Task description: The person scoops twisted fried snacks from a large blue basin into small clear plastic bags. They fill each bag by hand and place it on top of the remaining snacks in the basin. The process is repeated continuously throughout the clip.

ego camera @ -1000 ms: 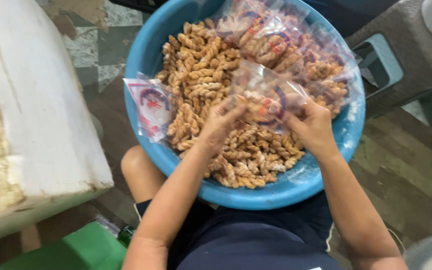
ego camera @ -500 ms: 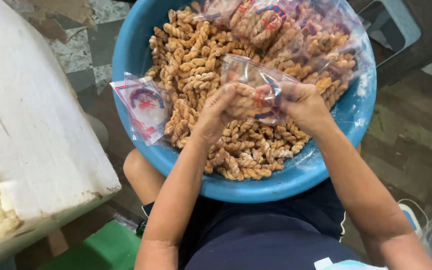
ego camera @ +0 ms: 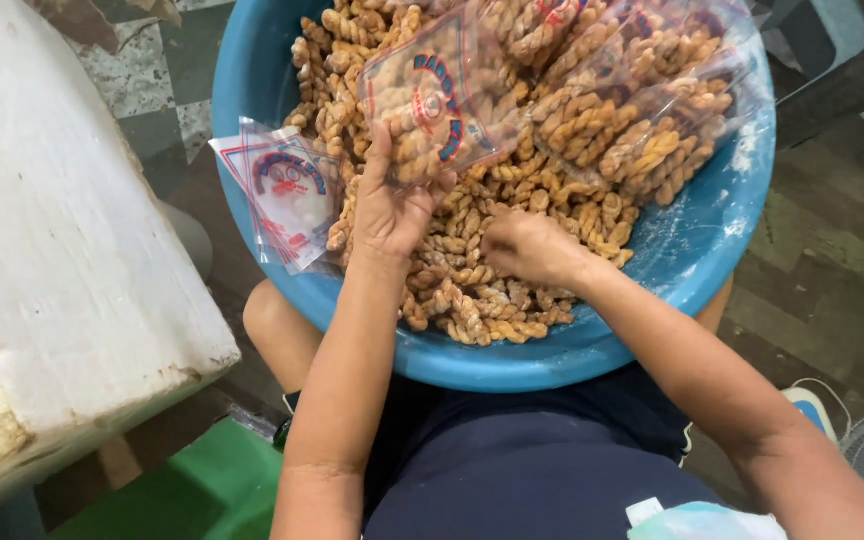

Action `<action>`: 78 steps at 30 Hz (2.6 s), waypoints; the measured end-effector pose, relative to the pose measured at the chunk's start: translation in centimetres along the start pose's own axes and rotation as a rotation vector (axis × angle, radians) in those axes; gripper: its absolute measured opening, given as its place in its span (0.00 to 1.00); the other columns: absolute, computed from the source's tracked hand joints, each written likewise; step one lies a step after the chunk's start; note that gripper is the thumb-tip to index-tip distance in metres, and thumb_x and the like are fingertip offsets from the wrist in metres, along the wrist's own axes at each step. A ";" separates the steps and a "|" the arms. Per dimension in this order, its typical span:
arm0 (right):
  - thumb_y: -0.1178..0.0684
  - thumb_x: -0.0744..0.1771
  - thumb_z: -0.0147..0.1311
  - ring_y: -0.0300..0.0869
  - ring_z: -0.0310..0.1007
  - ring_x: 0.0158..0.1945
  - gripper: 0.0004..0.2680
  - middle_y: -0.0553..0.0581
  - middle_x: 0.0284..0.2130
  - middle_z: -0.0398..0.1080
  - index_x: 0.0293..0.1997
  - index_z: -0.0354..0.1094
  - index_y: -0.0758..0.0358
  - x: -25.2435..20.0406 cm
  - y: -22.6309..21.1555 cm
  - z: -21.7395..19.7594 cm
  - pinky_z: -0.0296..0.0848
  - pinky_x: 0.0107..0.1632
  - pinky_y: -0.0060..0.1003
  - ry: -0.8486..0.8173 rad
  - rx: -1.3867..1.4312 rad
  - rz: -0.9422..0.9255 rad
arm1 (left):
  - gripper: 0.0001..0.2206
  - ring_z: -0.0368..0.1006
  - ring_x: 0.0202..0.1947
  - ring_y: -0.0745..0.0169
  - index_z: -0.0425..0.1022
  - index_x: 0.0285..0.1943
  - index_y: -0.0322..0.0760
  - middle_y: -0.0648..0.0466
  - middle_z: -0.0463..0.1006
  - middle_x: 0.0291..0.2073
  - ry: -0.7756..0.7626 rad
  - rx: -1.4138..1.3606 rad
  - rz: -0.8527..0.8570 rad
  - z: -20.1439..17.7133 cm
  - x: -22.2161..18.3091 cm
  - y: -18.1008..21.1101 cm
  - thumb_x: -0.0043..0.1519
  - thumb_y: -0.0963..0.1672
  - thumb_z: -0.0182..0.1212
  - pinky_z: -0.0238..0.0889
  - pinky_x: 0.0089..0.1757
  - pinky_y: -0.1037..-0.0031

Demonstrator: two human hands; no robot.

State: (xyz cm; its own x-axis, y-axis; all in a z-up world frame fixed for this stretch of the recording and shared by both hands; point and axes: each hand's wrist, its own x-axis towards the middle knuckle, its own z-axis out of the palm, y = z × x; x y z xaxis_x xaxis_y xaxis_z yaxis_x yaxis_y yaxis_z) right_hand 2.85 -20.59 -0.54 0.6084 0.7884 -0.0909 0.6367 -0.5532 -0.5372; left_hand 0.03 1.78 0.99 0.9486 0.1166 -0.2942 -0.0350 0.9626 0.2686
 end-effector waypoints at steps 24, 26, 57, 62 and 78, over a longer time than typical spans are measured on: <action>0.50 0.62 0.52 0.47 0.69 0.31 0.05 0.53 0.27 0.68 0.33 0.60 0.52 0.9 0.1 0.5 0.66 0.37 0.41 0.011 -0.039 0.033 | 0.22 0.77 0.37 0.52 0.73 0.55 0.39 0.48 0.80 0.43 -0.024 -0.016 -0.046 -3.2 2.5 -2.3 0.63 0.56 0.59 0.72 0.32 0.58; 0.51 0.63 0.52 0.43 0.66 0.26 0.04 0.52 0.24 0.67 0.33 0.61 0.53 1.5 0.9 0.1 0.65 0.35 0.38 0.050 0.038 0.059 | 0.22 0.77 0.33 0.54 0.74 0.51 0.40 0.49 0.81 0.39 -0.023 -0.010 -0.034 -2.0 1.7 -1.6 0.62 0.57 0.58 0.71 0.31 0.59; 0.67 0.63 0.59 0.51 0.78 0.27 0.05 0.68 0.31 0.74 0.38 0.68 0.72 -0.8 -3.1 -8.8 0.81 0.26 0.38 0.944 1.190 0.129 | 0.14 0.80 0.37 0.42 0.75 0.48 0.45 0.44 0.80 0.39 -0.041 0.309 -0.015 -0.8 0.9 -4.1 0.58 0.52 0.65 0.76 0.36 0.54; 0.67 0.64 0.59 0.49 0.78 0.26 0.05 0.65 0.31 0.74 0.41 0.69 0.71 -1.2 -0.9 -9.8 0.81 0.25 0.37 0.982 1.155 0.104 | 0.14 0.78 0.37 0.33 0.74 0.50 0.44 0.39 0.79 0.43 -0.086 0.258 0.035 1.4 -0.3 -2.6 0.60 0.50 0.63 0.75 0.35 0.47; 0.68 0.61 0.65 0.39 0.77 0.40 0.07 0.62 0.35 0.75 0.38 0.72 0.72 -1.0 -2.2 -9.3 0.79 0.42 0.32 1.050 0.862 0.014 | 0.16 0.79 0.41 0.51 0.77 0.51 0.44 0.52 0.81 0.43 -0.147 0.429 -0.041 2.5 -1.5 -3.6 0.61 0.53 0.60 0.77 0.38 0.61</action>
State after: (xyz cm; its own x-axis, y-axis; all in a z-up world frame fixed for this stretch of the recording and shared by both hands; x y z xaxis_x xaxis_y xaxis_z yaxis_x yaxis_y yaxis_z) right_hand 5.30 -22.66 8.51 0.9299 -0.0046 0.3679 0.3668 0.0883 -0.9261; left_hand -0.43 -2.52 2.77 0.9822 0.0142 -0.1874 0.1080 0.7737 0.6243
